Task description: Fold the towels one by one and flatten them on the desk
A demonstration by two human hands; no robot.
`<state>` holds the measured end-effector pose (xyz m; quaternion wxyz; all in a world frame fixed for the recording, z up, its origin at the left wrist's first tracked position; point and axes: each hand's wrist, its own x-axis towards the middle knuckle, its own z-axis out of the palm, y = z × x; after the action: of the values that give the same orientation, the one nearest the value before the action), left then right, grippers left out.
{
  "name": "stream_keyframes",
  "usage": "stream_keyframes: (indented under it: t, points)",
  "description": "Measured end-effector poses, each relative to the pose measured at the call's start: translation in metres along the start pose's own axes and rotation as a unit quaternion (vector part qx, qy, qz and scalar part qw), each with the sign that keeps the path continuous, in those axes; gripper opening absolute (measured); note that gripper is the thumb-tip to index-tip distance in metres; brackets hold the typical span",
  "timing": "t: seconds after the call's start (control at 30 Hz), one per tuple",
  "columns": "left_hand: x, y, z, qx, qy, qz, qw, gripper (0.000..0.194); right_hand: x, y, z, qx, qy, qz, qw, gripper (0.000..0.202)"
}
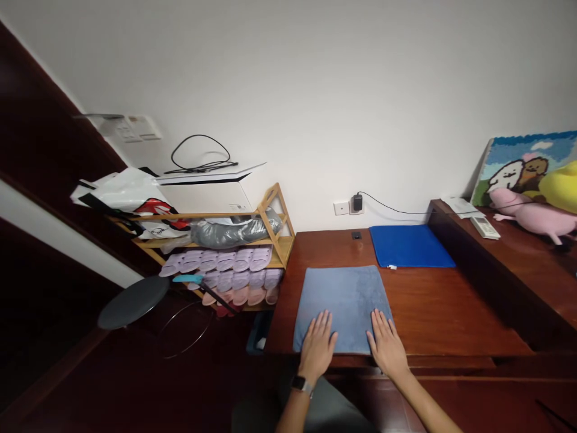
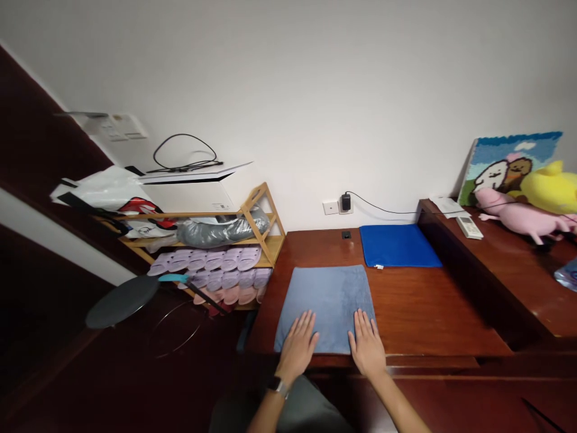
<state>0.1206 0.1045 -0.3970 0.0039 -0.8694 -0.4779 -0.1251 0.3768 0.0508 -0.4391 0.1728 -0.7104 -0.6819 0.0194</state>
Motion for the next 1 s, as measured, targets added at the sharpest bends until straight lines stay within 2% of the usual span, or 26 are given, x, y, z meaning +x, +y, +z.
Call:
stream_keyframes:
  t: [0.1,0.17,0.23,0.3,0.4,0.5,0.57,0.67,0.73,0.77,0.87,1.0]
  points:
    - [-0.032,-0.046,-0.003,0.022,0.009,-0.055,0.998,0.057,-0.004,0.001,0.004,0.011,-0.008,0.011,1.0,0.07]
    - [-0.05,-0.071,-0.007,0.029,0.013,-0.062,0.998,0.057,-0.005,0.002,0.005,0.022,-0.019,0.021,0.999,0.071]
    - [-0.058,-0.087,-0.01,0.03,0.027,-0.065,0.997,0.057,0.002,0.007,0.002,0.039,-0.018,0.024,0.999,0.071]
    - [-0.049,-0.093,-0.016,0.026,0.053,-0.078,0.995,0.057,0.024,0.013,-0.005,0.054,-0.001,0.017,0.998,0.069]
    - [-0.004,-0.078,-0.027,0.004,0.076,-0.075,0.994,0.055,0.083,0.021,-0.021,0.053,0.018,0.014,0.998,0.069]
    - [0.067,-0.041,-0.031,-0.029,0.058,-0.016,0.998,0.052,0.149,0.026,-0.026,0.026,-0.021,0.042,0.999,0.069]
    - [0.114,-0.01,-0.024,-0.042,0.041,0.028,0.998,0.052,0.179,0.028,-0.02,0.005,-0.061,0.052,0.997,0.069]
    - [0.169,0.028,0.003,-0.054,0.024,0.072,0.996,0.055,0.194,0.034,0.0,-0.015,-0.075,0.037,0.996,0.068]
    - [0.189,0.037,0.025,-0.059,0.013,0.072,0.996,0.056,0.192,0.04,0.012,-0.018,-0.065,0.026,0.997,0.069]
    - [0.195,0.034,0.034,-0.06,0.007,0.062,0.996,0.057,0.19,0.043,0.017,-0.018,-0.061,0.024,0.998,0.069]
    - [0.194,0.002,0.051,-0.049,-0.004,0.009,0.999,0.06,0.187,0.048,0.023,-0.022,-0.05,0.029,0.998,0.07]
    - [0.174,-0.074,0.044,-0.01,-0.009,-0.092,0.996,0.065,0.187,0.048,0.023,-0.022,-0.05,0.027,0.998,0.071]
